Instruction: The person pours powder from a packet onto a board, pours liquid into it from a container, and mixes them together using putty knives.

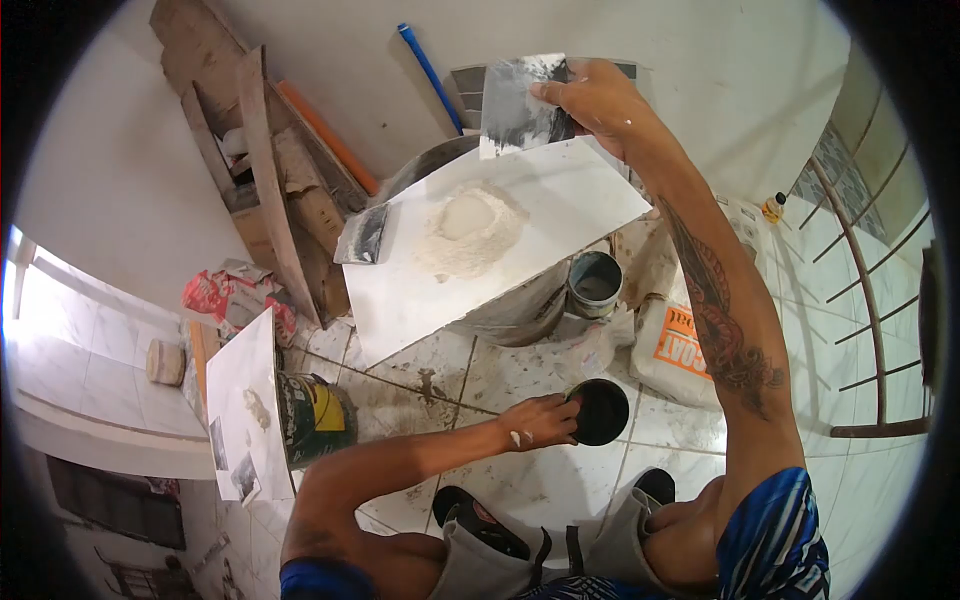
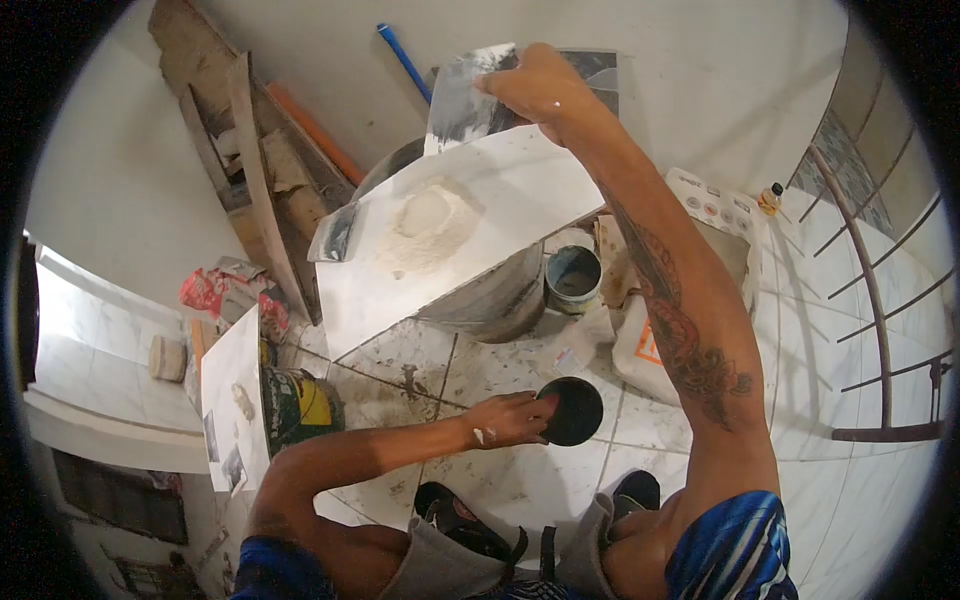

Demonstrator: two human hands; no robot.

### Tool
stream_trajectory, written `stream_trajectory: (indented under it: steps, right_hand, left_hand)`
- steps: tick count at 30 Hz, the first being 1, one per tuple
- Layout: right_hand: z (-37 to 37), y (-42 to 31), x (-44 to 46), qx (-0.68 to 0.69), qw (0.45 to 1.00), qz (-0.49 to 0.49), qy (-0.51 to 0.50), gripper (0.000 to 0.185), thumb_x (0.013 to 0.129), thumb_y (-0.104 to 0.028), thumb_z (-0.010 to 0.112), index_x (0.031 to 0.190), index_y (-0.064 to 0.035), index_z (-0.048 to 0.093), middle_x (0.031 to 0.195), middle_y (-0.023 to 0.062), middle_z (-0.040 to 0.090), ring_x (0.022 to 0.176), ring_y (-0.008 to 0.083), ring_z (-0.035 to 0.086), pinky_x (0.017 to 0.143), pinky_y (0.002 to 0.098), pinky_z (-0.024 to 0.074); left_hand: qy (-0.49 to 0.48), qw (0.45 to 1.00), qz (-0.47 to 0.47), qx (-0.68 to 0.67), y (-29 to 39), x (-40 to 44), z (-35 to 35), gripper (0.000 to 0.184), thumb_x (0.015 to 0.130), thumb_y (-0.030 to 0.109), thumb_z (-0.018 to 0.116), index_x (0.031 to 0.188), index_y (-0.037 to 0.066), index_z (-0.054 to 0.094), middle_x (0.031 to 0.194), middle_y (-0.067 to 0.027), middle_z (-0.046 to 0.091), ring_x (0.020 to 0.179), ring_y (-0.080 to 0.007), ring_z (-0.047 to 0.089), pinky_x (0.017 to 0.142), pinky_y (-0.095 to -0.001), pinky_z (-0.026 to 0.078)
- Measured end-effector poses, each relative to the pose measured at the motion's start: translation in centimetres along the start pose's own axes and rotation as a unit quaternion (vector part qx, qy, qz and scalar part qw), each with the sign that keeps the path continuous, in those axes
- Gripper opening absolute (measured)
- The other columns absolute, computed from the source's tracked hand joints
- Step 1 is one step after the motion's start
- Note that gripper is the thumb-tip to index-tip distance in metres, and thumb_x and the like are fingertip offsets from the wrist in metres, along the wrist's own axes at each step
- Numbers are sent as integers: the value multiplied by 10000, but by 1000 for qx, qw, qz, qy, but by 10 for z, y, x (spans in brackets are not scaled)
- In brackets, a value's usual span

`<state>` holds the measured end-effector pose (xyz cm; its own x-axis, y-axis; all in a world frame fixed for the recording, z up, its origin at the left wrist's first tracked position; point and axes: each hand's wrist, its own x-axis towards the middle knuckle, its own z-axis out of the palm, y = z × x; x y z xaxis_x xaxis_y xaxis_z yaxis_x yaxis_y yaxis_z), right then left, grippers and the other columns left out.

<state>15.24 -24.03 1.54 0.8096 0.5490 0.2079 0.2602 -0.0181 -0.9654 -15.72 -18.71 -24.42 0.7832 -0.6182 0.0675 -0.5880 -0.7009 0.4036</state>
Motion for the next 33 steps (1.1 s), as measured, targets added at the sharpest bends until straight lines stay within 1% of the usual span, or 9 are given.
stream_trajectory:
  steps: [7,13,19,22,24,26,29,31,33]
  right_hand:
    - [5,24,16,-34,998,-38,44,559,915,-93,644,1404,95,448,1043,164,646,830,177,626,734,299,530]
    - [20,28,12,14,996,-84,36,630,920,-67,615,1502,15,389,969,106,640,710,126,512,615,267,440]
    - [21,24,10,52,995,-61,-62,442,944,-60,579,1386,-47,576,917,42,646,714,96,520,646,221,456]
    - [14,18,4,23,995,-62,-74,322,951,-76,577,1254,-55,685,908,24,652,729,92,550,672,211,474]
    - [11,22,7,36,994,-78,-63,290,924,-91,589,1179,-27,712,831,3,619,684,84,496,639,222,432]
    - [4,2,-6,1,996,-66,-53,288,945,-108,567,1177,-21,715,906,20,647,749,92,538,711,228,451]
    - [-7,-9,-15,32,996,-63,-52,321,983,-130,529,1237,-14,688,1042,65,692,866,115,605,849,248,494]
    - [-17,-8,-17,40,996,-47,-65,341,981,-131,525,1263,-3,668,1063,85,685,913,135,611,898,280,495]
    - [-27,-10,-19,65,994,-48,-75,367,982,-134,520,1301,8,635,1086,107,678,944,153,621,929,306,499]
  left_hand:
    - [33,998,47,30,-25,0,67,294,819,336,726,893,60,658,1091,-119,547,955,-293,610,832,-373,557]
    - [1,999,-32,1,-19,-14,69,276,832,332,720,911,73,667,1081,-107,539,953,-287,621,829,-357,555]
    - [-26,999,-19,-32,-22,-28,86,267,883,247,675,1069,61,627,1106,-137,541,957,-311,649,831,-403,562]
    - [-248,943,-222,-21,31,1,12,348,879,225,678,1143,24,573,1214,-191,539,972,-342,668,823,-436,562]
    - [-365,907,-184,-103,60,13,-66,558,939,279,634,1423,67,455,1379,-219,511,1157,-391,612,952,-458,532]
    - [-390,892,-119,-194,74,14,-142,551,947,310,640,1411,57,484,1342,-223,555,1098,-371,644,933,-433,545]
    - [-70,954,-136,-257,61,-3,-255,366,891,189,731,1224,60,651,1081,-122,709,970,-261,699,897,-343,547]
    - [101,911,-382,-121,28,-26,-305,247,913,153,696,1143,61,684,975,-71,705,839,-149,660,784,-298,539]
    - [289,818,-497,-6,-17,-45,-343,263,968,227,638,1146,36,669,918,-59,673,774,-114,598,720,-283,515]
